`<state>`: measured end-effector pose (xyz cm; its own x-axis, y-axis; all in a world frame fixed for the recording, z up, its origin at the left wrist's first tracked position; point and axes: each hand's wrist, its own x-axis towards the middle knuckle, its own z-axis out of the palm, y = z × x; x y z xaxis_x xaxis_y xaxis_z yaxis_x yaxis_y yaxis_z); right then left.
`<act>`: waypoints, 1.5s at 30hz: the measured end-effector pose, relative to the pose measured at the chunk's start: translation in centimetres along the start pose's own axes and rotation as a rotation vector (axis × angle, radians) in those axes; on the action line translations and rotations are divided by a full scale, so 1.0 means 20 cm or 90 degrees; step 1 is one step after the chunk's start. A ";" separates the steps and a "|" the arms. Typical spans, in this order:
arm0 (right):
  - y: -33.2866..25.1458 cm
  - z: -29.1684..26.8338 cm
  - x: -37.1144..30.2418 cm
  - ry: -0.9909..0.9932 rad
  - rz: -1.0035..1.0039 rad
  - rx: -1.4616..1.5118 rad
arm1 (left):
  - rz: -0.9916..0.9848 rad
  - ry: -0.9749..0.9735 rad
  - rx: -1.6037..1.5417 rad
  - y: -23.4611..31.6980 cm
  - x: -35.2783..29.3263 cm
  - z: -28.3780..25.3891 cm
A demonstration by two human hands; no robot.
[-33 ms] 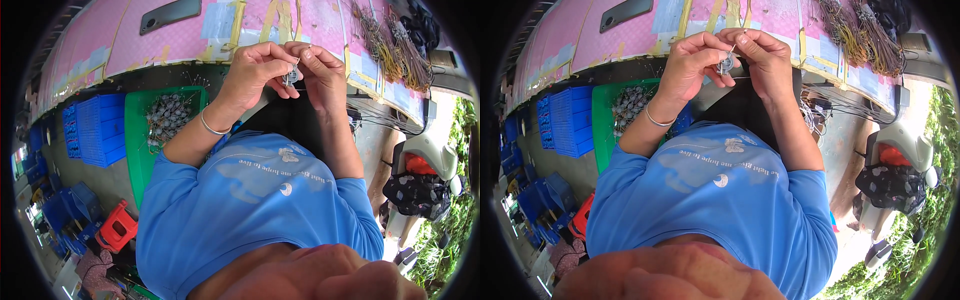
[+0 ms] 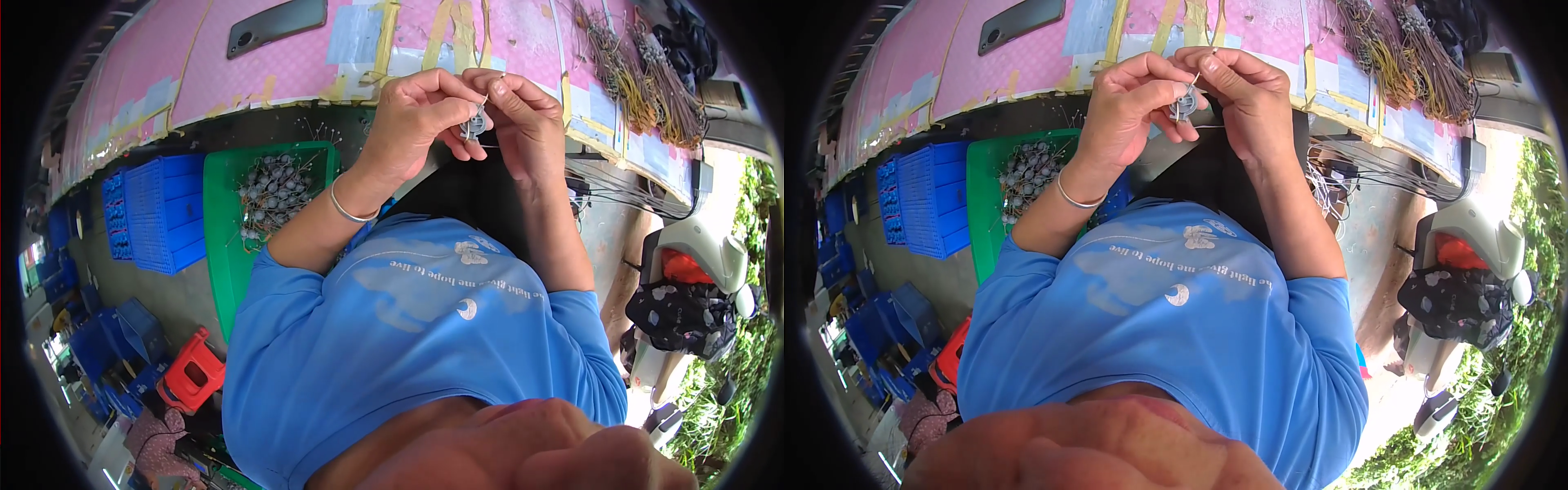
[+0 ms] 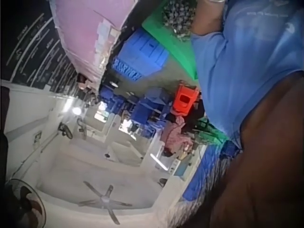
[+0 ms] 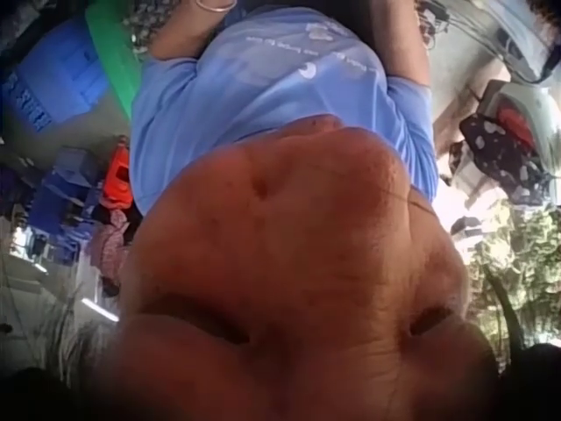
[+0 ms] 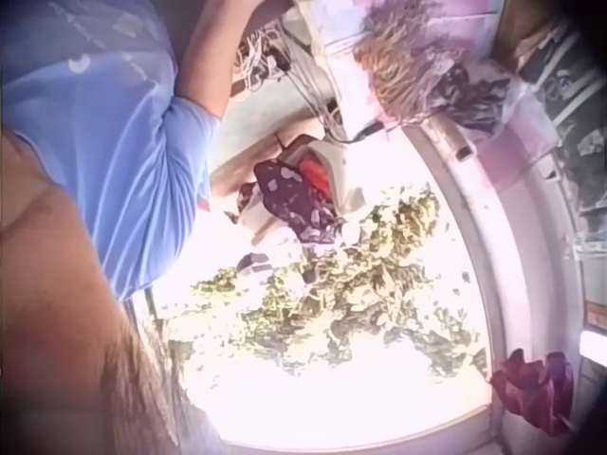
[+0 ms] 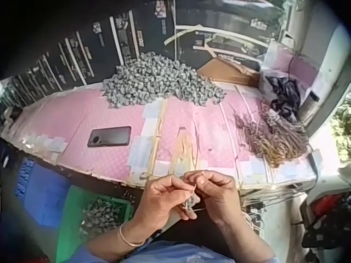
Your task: Assembling small electronic components by threading wires and connecting parts on a workbench.
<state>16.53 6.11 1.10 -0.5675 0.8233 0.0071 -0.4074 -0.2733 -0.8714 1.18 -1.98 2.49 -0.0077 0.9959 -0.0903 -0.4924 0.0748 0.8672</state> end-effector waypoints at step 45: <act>-0.30 -0.65 1.38 -0.072 -0.254 -1.188 | 0.050 -0.057 0.060 -0.04 0.32 -0.21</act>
<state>12.65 36.95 0.09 -0.7173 0.6415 0.2719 0.6257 0.7647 -0.1537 -2.13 4.15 -0.84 0.0366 0.9991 0.0199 -0.4095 -0.0032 0.9123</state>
